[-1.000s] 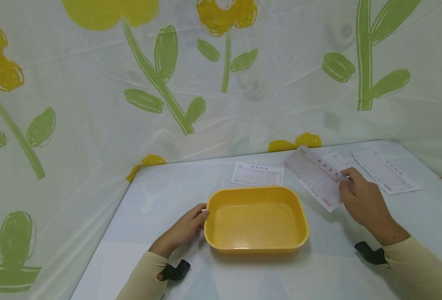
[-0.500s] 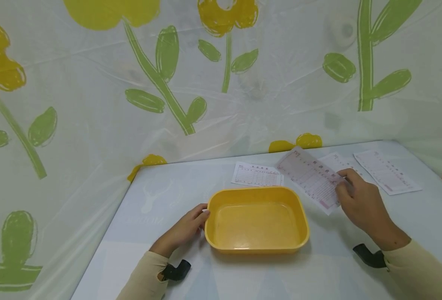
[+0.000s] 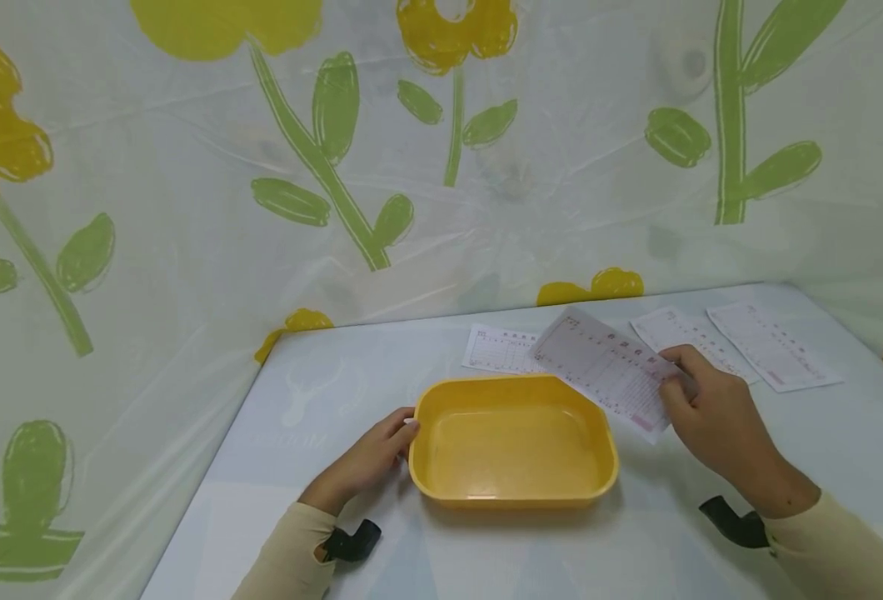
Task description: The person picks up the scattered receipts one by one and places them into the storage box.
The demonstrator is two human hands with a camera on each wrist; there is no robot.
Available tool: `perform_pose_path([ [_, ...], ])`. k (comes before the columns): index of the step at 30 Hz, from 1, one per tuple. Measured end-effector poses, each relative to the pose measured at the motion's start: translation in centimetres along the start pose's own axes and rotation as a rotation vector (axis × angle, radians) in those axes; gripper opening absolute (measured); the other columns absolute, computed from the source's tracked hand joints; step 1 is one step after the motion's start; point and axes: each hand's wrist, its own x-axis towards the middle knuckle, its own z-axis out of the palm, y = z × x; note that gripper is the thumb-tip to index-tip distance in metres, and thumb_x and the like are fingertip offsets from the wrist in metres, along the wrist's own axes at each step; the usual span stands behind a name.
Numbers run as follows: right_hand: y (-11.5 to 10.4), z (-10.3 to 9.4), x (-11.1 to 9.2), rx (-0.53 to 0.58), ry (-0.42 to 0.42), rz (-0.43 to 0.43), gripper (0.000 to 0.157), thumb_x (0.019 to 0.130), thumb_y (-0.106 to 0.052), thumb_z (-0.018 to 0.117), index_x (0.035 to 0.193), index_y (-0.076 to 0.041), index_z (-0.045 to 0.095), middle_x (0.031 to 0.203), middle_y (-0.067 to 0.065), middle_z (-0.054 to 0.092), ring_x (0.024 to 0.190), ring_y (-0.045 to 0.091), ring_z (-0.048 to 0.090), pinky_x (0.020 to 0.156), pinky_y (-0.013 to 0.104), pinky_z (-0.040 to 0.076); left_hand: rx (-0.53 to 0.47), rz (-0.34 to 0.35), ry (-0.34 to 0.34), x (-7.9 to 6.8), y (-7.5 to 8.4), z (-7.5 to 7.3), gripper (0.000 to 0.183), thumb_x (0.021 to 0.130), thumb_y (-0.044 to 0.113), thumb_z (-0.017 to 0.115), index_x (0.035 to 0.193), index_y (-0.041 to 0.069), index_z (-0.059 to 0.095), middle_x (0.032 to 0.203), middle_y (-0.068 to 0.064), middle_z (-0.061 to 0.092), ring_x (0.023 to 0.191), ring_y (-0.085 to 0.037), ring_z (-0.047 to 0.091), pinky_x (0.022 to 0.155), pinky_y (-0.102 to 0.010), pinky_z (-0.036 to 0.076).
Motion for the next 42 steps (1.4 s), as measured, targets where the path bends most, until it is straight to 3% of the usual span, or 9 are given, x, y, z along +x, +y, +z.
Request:
perform_pose_path([
  [4, -0.6, 0.0, -0.2, 0.017, 0.021, -0.046, 0.024, 0.092, 0.003, 0.049, 0.113, 0.003, 0.06, 0.066, 0.005, 0.056, 0.042, 0.0, 0.027, 0.038, 0.017, 0.025, 0.0, 0.008, -0.002, 0.1, -0.2, -0.1, 0.043, 0.106, 0.043, 0.042, 0.14, 0.017, 0.05, 0.093, -0.002, 0.06, 0.085, -0.017, 0.055, 0.076, -0.03, 0.045],
  [7, -1.1, 0.1, -0.5, 0.013, 0.026, -0.072, 0.025, 0.09, 0.004, 0.05, 0.112, 0.002, 0.061, 0.061, 0.001, 0.05, 0.043, -0.001, 0.026, 0.038, 0.016, 0.025, -0.001, 0.005, -0.016, 0.1, -0.4, 0.0, 0.043, 0.106, 0.044, 0.043, 0.14, 0.019, 0.05, 0.093, -0.002, 0.06, 0.087, -0.017, 0.055, 0.078, -0.031, 0.045],
  [14, -1.8, 0.3, -0.9, 0.018, -0.006, -0.095, 0.026, 0.088, 0.005, 0.052, 0.112, 0.001, 0.061, 0.08, 0.013, 0.066, 0.044, -0.002, 0.028, 0.04, 0.015, 0.028, -0.017, 0.008, -0.028, 0.0, -0.4, 0.2, 0.043, 0.106, 0.043, 0.043, 0.14, 0.019, 0.049, 0.091, -0.002, 0.06, 0.085, -0.017, 0.056, 0.078, -0.031, 0.045],
  [21, -2.5, 1.4, -1.4, 0.061, -0.014, -0.16, 0.027, 0.083, 0.009, 0.057, 0.107, -0.002, 0.063, 0.084, 0.011, 0.069, 0.046, -0.005, 0.029, 0.04, 0.013, 0.028, -0.007, -0.001, -0.028, 0.0, -0.3, 0.2, 0.042, 0.106, 0.044, 0.042, 0.14, 0.02, 0.049, 0.092, -0.002, 0.062, 0.086, -0.017, 0.057, 0.078, -0.031, 0.044],
  [24, -3.0, 1.9, -1.0, 0.077, -0.016, -0.174, 0.028, 0.082, 0.009, 0.057, 0.107, -0.004, 0.064, 0.07, 0.001, 0.062, 0.046, -0.005, 0.026, 0.04, 0.014, 0.026, -0.012, -0.002, -0.023, -0.1, -0.1, 0.1, 0.042, 0.106, 0.044, 0.042, 0.14, 0.021, 0.049, 0.091, -0.002, 0.062, 0.086, -0.017, 0.057, 0.079, -0.032, 0.044],
  [27, -3.5, 2.4, -0.7, 0.089, -0.039, -0.168, 0.029, 0.082, 0.007, 0.057, 0.107, -0.007, 0.065, 0.059, -0.009, 0.044, 0.047, -0.005, 0.024, 0.04, 0.017, 0.026, -0.016, -0.009, -0.021, -0.2, 0.0, -0.1, 0.042, 0.106, 0.044, 0.043, 0.139, 0.021, 0.049, 0.091, -0.002, 0.062, 0.086, -0.018, 0.057, 0.079, -0.032, 0.044],
  [31, -4.0, 3.2, -0.5, 0.108, -0.086, -0.161, 0.028, 0.082, 0.007, 0.056, 0.105, -0.008, 0.065, 0.057, -0.015, 0.033, 0.047, -0.006, 0.024, 0.041, 0.018, 0.028, -0.011, -0.013, -0.02, -0.1, 0.1, -0.2, 0.041, 0.106, 0.043, 0.043, 0.139, 0.02, 0.049, 0.09, -0.002, 0.062, 0.085, -0.017, 0.057, 0.079, -0.031, 0.044],
  [36, -4.4, 4.1, -0.3, 0.128, -0.161, -0.14, 0.026, 0.084, 0.006, 0.056, 0.106, -0.007, 0.065, 0.061, -0.009, 0.047, 0.046, -0.005, 0.025, 0.042, 0.017, 0.028, -0.017, 0.0, -0.013, 0.0, 0.1, -0.3, 0.042, 0.106, 0.041, 0.043, 0.14, 0.017, 0.049, 0.088, -0.003, 0.062, 0.083, -0.016, 0.057, 0.076, -0.031, 0.044],
  [42, -5.0, 5.0, -0.4, 0.134, -0.283, -0.087, 0.023, 0.087, 0.003, 0.056, 0.107, -0.006, 0.064, 0.086, 0.004, 0.066, 0.046, -0.003, 0.029, 0.043, 0.016, 0.03, -0.021, 0.023, -0.019, 0.0, -0.2, -0.2, 0.041, 0.106, 0.041, 0.043, 0.139, 0.016, 0.049, 0.086, -0.002, 0.062, 0.081, -0.015, 0.057, 0.075, -0.031, 0.044],
])
